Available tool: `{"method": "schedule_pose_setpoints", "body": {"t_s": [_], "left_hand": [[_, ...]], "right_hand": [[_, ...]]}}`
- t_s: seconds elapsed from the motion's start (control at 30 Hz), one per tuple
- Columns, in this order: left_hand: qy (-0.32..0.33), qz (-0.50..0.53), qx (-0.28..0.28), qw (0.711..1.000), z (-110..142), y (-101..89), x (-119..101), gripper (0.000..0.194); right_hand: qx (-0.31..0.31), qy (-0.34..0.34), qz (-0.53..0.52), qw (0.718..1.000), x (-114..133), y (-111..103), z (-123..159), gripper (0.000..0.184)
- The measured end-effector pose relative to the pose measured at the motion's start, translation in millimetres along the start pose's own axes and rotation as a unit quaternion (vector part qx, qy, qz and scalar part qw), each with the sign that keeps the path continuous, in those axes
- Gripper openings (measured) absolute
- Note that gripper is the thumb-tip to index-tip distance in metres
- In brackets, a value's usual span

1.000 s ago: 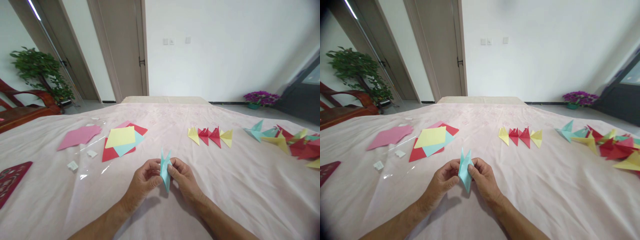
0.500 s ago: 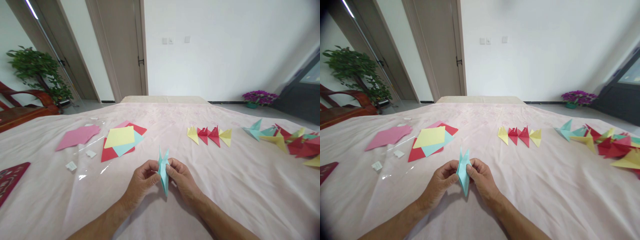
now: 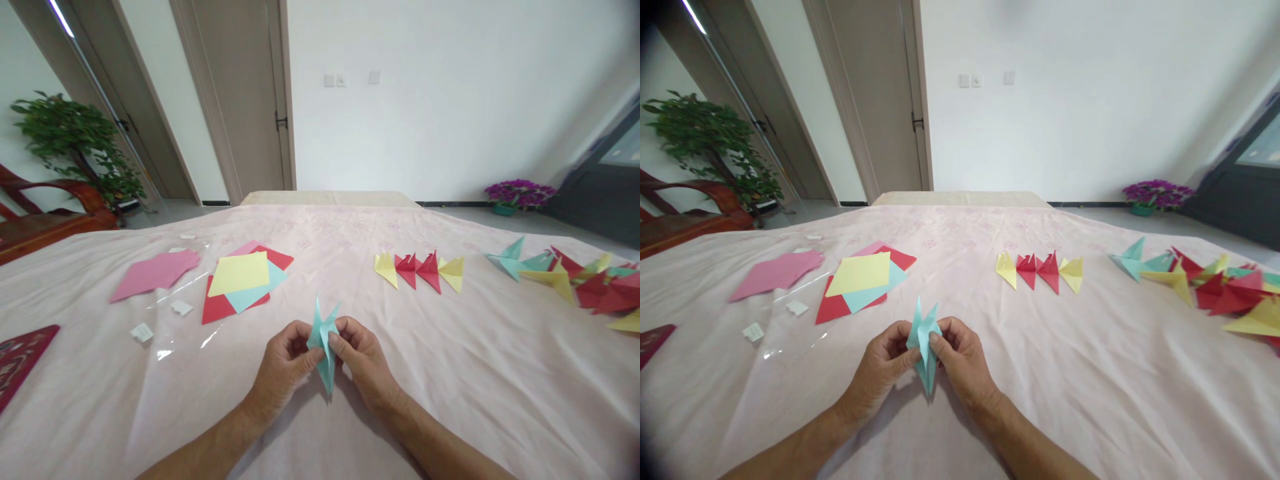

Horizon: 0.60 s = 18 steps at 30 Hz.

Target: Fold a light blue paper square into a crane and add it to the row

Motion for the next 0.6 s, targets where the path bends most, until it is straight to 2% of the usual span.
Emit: {"method": "schedule_pose_setpoints", "body": {"t_s": [0.33,0.6], "left_hand": [[0.002,-0.051,-0.008,0.999,0.6,-4.5,3.3,0.022],[0.009,-0.029,0.016,0.999,-1.0,-5.4,4.8,0.024]], "right_hand": [[0.001,0.006,-0.012,1.0,4.3,-1.2,-0.3,0.041],[0.004,-0.001,0.017,1.0,1.3,-2.4,0.0,0.039]]}}
Point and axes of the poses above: each hand's wrist, its own z-axis away from the middle knuckle, its own y-axis out of the palm, x = y × z, the point moved 1 cm from there along -z, towards the middle knuckle, and after that the axes turned 10 degrees about -y, right-handed, at the moved point
